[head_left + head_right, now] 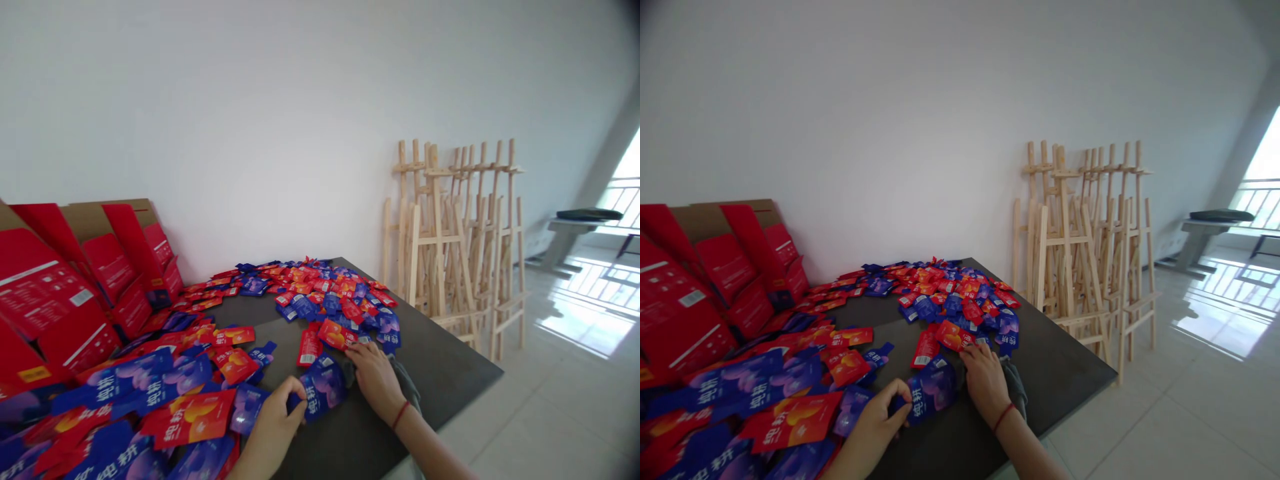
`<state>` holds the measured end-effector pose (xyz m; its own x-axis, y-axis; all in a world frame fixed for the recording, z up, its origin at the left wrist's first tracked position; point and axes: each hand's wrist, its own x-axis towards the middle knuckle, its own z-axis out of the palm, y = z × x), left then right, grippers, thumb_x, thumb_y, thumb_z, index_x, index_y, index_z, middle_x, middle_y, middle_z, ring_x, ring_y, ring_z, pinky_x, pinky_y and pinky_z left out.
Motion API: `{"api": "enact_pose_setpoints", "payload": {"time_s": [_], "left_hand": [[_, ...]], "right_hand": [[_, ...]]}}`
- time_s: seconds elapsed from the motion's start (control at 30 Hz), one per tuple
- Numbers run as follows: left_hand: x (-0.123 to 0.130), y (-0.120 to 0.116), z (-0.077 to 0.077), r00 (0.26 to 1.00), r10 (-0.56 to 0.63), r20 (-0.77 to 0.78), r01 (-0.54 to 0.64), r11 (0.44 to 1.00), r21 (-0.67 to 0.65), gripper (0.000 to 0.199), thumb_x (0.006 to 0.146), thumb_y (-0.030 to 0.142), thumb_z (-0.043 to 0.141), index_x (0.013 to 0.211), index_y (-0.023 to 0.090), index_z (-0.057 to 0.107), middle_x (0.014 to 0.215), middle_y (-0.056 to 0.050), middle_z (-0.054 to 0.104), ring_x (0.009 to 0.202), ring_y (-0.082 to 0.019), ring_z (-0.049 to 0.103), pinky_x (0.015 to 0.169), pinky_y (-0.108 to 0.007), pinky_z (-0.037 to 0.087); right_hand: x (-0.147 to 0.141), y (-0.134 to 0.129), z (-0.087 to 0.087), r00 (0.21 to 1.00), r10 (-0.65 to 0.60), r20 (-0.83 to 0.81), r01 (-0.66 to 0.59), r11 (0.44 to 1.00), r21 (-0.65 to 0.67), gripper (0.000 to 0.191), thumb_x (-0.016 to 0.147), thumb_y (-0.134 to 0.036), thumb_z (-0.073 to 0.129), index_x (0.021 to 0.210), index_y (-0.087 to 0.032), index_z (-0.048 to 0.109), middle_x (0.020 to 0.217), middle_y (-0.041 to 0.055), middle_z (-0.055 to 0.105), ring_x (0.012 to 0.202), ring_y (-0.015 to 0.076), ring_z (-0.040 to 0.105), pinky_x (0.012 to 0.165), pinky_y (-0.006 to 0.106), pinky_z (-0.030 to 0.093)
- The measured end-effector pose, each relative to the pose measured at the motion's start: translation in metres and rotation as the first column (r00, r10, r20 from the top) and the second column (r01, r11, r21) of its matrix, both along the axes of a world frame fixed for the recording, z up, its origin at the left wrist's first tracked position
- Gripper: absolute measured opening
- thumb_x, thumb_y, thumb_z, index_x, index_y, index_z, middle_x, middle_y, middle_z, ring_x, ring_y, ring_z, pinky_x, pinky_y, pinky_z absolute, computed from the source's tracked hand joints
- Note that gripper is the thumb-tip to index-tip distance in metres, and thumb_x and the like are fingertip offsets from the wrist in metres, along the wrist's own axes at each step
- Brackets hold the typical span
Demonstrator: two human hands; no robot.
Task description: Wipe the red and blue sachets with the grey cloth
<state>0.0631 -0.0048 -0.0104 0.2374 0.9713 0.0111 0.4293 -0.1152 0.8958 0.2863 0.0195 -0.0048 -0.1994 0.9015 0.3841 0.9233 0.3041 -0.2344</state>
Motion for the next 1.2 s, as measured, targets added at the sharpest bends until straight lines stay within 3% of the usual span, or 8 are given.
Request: {"api": "enact_pose_setpoints", "payload": {"time_s": [0.13, 0.33, 0.6, 0.8, 0.9, 1.03, 1.1, 1.2], "left_hand": [[0.001, 0.009, -0.021, 0.997, -0.078, 0.023, 0.080, 0.992, -0.096, 0.009, 0.075, 0.027, 0.048, 0.081, 0.020, 0.050, 0.065, 0.007, 0.049, 0.046, -0.009, 0.045, 0.043, -0.019, 0.033], [0.005, 0.007, -0.031, 0.984, -0.145, -0.101, 0.149, 0.988, 0.040, 0.020, 0.069, 0.010, 0.050, 0.085, 0.021, 0.046, 0.072, 0.006, 0.050, 0.059, -0.010, 0.049, 0.057, -0.020, 0.037], [0.003, 0.001, -0.018, 0.981, -0.122, -0.148, 0.130, 0.990, 0.048, 0.025, 0.071, 0.009, 0.050, 0.092, 0.021, 0.047, 0.080, 0.002, 0.057, 0.081, -0.015, 0.057, 0.073, -0.023, 0.040], [0.003, 0.004, -0.027, 0.996, -0.076, 0.048, 0.080, 0.994, -0.077, 0.028, 0.077, 0.017, 0.044, 0.105, 0.022, 0.042, 0.084, 0.004, 0.057, 0.044, -0.007, 0.048, 0.046, -0.021, 0.037], [0.004, 0.006, -0.032, 0.993, -0.059, 0.103, 0.070, 0.992, -0.107, 0.025, 0.078, 0.021, 0.045, 0.103, 0.022, 0.041, 0.084, 0.004, 0.056, 0.038, -0.005, 0.045, 0.041, -0.019, 0.033], [0.004, 0.005, -0.033, 0.990, -0.062, 0.126, 0.074, 0.993, -0.087, 0.022, 0.078, 0.020, 0.043, 0.099, 0.021, 0.042, 0.081, 0.004, 0.056, 0.040, -0.005, 0.043, 0.040, -0.018, 0.032], [0.003, 0.005, -0.033, 0.989, -0.076, 0.125, 0.086, 0.993, -0.076, 0.023, 0.077, 0.018, 0.043, 0.100, 0.021, 0.043, 0.082, 0.003, 0.058, 0.040, -0.005, 0.043, 0.040, -0.019, 0.033], [0.003, 0.005, -0.034, 0.992, -0.078, 0.101, 0.086, 0.993, -0.078, 0.028, 0.076, 0.018, 0.045, 0.105, 0.021, 0.044, 0.085, 0.003, 0.058, 0.041, -0.005, 0.045, 0.041, -0.019, 0.036]], "right_hand": [[-0.001, -0.021, 0.012, 0.993, 0.045, -0.106, -0.037, 0.996, 0.075, 0.050, 0.076, 0.000, 0.041, 0.116, -0.021, 0.059, 0.117, 0.0069, 0.059, 0.108, 0.0226, 0.048, 0.095, 0.037, 0.037], [-0.030, -0.054, -0.013, 0.907, 0.418, 0.041, -0.418, 0.908, -0.003, 0.034, 0.087, -0.012, 0.049, 0.114, -0.030, 0.058, 0.119, -0.0011, 0.059, 0.108, 0.0183, 0.047, 0.094, 0.032, 0.036], [0.015, -0.039, -0.022, 0.985, 0.168, 0.038, -0.164, 0.983, -0.079, 0.044, 0.081, -0.007, 0.045, 0.116, -0.028, 0.062, 0.122, -0.0002, 0.061, 0.112, 0.0224, 0.047, 0.095, 0.037, 0.036], [0.036, -0.045, -0.014, 0.999, 0.022, 0.044, -0.021, 1.000, -0.017, 0.055, 0.071, -0.001, 0.042, 0.118, -0.022, 0.062, 0.120, 0.0050, 0.062, 0.112, 0.0228, 0.049, 0.097, 0.038, 0.037], [0.015, -0.056, -0.013, 0.986, 0.151, 0.069, -0.155, 0.986, 0.056, 0.056, 0.073, -0.002, 0.046, 0.122, -0.026, 0.057, 0.122, 0.0018, 0.060, 0.111, 0.0210, 0.048, 0.095, 0.036, 0.037], [-0.022, -0.065, -0.029, 0.890, 0.437, 0.126, -0.453, 0.875, 0.168, 0.030, 0.087, -0.015, 0.054, 0.112, -0.031, 0.059, 0.111, -0.0060, 0.065, 0.097, 0.0163, 0.053, 0.083, 0.028, 0.041], [-0.027, -0.065, -0.037, 0.882, 0.453, 0.129, -0.471, 0.860, 0.195, 0.019, 0.089, -0.022, 0.056, 0.105, -0.030, 0.061, 0.107, -0.0066, 0.067, 0.094, 0.0161, 0.054, 0.080, 0.027, 0.040], [-0.014, -0.063, -0.038, 0.913, 0.394, 0.110, -0.406, 0.905, 0.128, 0.022, 0.087, -0.017, 0.056, 0.106, -0.029, 0.061, 0.110, -0.0042, 0.066, 0.099, 0.0179, 0.053, 0.085, 0.029, 0.039]]}}
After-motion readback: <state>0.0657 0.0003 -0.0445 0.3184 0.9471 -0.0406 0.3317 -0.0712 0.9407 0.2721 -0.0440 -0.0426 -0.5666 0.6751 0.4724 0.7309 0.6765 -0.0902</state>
